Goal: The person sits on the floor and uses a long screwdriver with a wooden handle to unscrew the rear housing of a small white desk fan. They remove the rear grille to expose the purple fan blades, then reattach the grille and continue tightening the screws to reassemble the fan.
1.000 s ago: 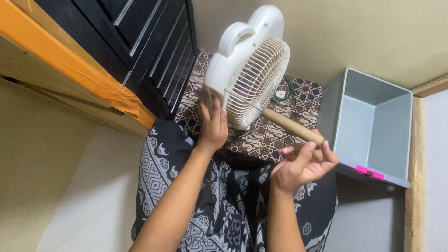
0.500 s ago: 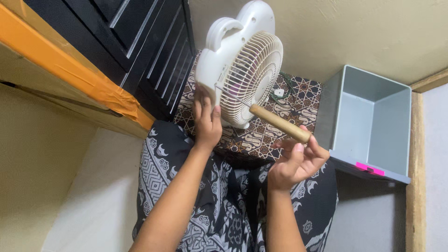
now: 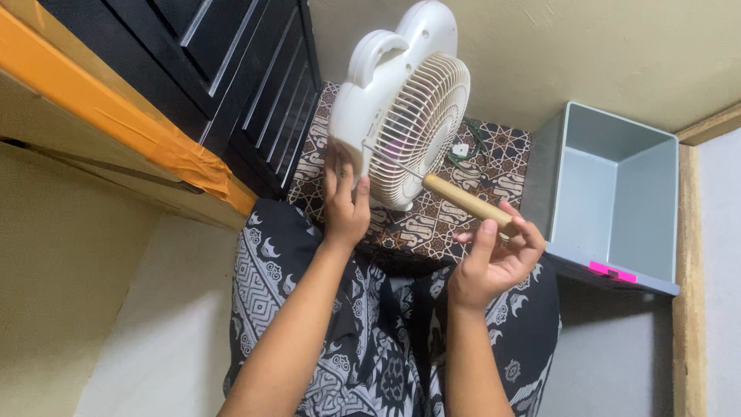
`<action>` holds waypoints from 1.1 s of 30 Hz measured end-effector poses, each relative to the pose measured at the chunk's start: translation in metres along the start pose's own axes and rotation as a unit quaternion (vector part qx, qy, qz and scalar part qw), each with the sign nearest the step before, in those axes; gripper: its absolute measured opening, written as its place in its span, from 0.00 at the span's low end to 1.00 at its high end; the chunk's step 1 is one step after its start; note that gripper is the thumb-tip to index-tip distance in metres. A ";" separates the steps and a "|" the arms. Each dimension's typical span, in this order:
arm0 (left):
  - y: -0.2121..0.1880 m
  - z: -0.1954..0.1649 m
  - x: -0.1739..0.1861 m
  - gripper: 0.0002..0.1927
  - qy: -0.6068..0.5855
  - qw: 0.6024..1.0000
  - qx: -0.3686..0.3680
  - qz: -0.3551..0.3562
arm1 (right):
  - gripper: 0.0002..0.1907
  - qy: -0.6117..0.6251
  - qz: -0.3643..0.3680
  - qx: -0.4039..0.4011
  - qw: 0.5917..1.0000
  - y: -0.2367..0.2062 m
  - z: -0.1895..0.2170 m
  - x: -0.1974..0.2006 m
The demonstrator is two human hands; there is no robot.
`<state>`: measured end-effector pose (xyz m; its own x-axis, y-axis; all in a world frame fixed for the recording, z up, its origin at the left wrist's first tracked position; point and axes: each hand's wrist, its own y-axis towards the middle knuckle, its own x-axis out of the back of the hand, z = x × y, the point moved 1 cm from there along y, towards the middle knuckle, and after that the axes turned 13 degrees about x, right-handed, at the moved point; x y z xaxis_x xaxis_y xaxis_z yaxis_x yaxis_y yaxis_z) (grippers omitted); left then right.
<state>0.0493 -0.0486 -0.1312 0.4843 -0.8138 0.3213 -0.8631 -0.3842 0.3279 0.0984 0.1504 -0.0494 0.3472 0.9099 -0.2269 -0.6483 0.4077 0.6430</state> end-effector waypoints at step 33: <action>-0.003 0.008 -0.012 0.31 0.054 0.999 0.002 0.006 | 0.16 0.012 0.059 -0.148 0.987 0.023 0.001 0.012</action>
<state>0.0452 -0.0407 -0.1433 0.4872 -0.7659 0.4196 -0.8689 -0.3771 0.3206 0.0887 0.1708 -0.0369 0.2431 0.9526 -0.1828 -0.8539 0.2996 0.4257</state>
